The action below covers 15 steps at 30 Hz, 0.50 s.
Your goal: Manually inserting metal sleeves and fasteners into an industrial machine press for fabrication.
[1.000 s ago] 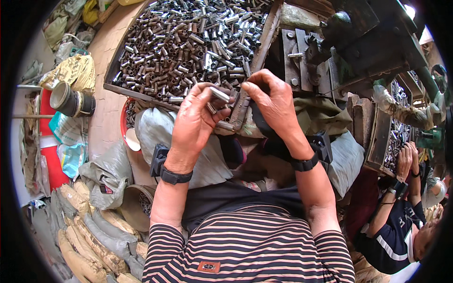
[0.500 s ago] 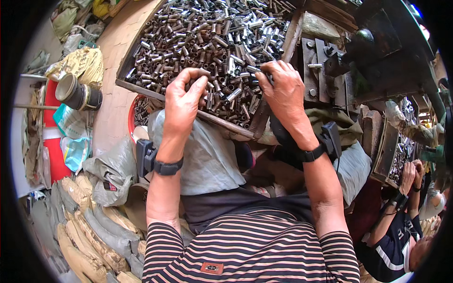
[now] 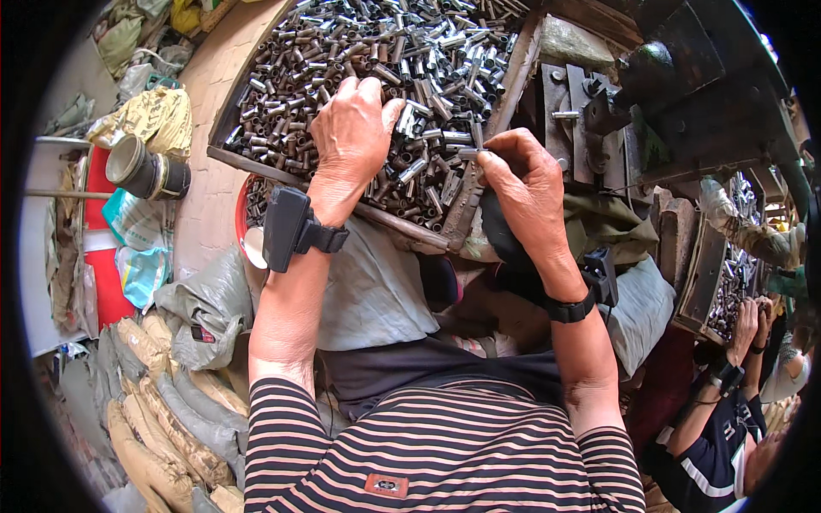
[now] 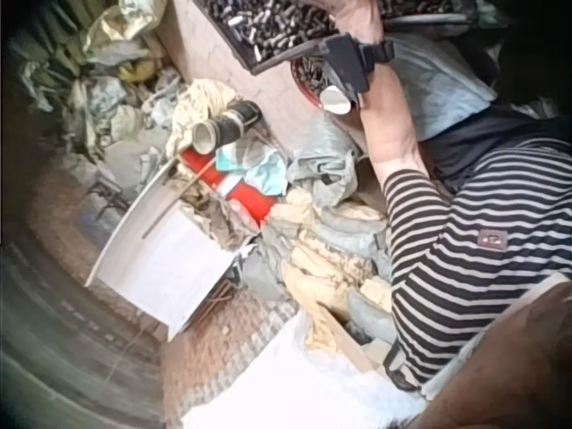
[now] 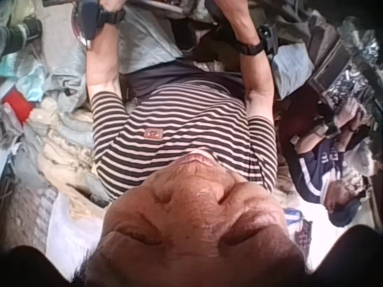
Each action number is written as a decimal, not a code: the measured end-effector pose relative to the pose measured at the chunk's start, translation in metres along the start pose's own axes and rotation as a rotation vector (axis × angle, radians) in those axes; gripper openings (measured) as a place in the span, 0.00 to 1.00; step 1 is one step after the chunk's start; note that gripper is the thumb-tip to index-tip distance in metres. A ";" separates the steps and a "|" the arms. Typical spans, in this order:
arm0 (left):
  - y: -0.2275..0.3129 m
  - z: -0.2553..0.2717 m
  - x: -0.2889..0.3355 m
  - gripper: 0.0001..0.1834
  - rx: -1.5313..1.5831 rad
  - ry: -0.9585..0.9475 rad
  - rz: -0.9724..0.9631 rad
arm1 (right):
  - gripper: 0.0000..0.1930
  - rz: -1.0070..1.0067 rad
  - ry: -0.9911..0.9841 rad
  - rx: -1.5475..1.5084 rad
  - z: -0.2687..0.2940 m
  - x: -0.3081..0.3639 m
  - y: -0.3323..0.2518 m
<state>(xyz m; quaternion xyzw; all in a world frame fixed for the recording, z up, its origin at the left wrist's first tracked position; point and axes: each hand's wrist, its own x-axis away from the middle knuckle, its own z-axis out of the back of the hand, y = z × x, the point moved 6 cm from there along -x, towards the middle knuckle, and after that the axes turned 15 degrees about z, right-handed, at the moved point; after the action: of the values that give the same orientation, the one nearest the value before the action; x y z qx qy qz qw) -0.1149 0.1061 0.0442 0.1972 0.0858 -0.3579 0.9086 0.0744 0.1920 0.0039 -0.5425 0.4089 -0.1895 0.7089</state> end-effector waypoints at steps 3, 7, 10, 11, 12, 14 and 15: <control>0.003 -0.001 -0.002 0.17 -0.076 -0.023 0.036 | 0.05 -0.015 0.003 -0.039 0.004 0.002 -0.001; -0.004 -0.004 -0.003 0.13 -0.048 -0.047 0.025 | 0.05 -0.056 0.019 -0.151 0.006 0.006 0.002; -0.014 0.007 0.000 0.11 0.197 0.002 -0.012 | 0.03 -0.089 0.010 -0.201 0.008 0.007 0.000; -0.022 0.007 0.001 0.10 0.345 -0.054 0.077 | 0.03 -0.118 0.014 -0.249 0.007 0.009 0.000; -0.024 0.014 0.008 0.09 0.428 -0.058 0.094 | 0.04 -0.146 0.016 -0.298 0.006 0.010 0.000; -0.042 0.005 0.017 0.07 0.647 -0.229 0.258 | 0.04 -0.159 0.019 -0.330 0.002 0.010 -0.003; -0.043 0.003 0.025 0.06 0.852 -0.331 0.359 | 0.04 -0.173 0.022 -0.363 -0.001 0.011 -0.004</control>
<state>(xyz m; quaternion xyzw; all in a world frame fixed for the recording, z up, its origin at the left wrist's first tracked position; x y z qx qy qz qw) -0.1261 0.0600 0.0268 0.5033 -0.2494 -0.2253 0.7961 0.0807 0.1823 0.0031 -0.6924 0.3960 -0.1790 0.5760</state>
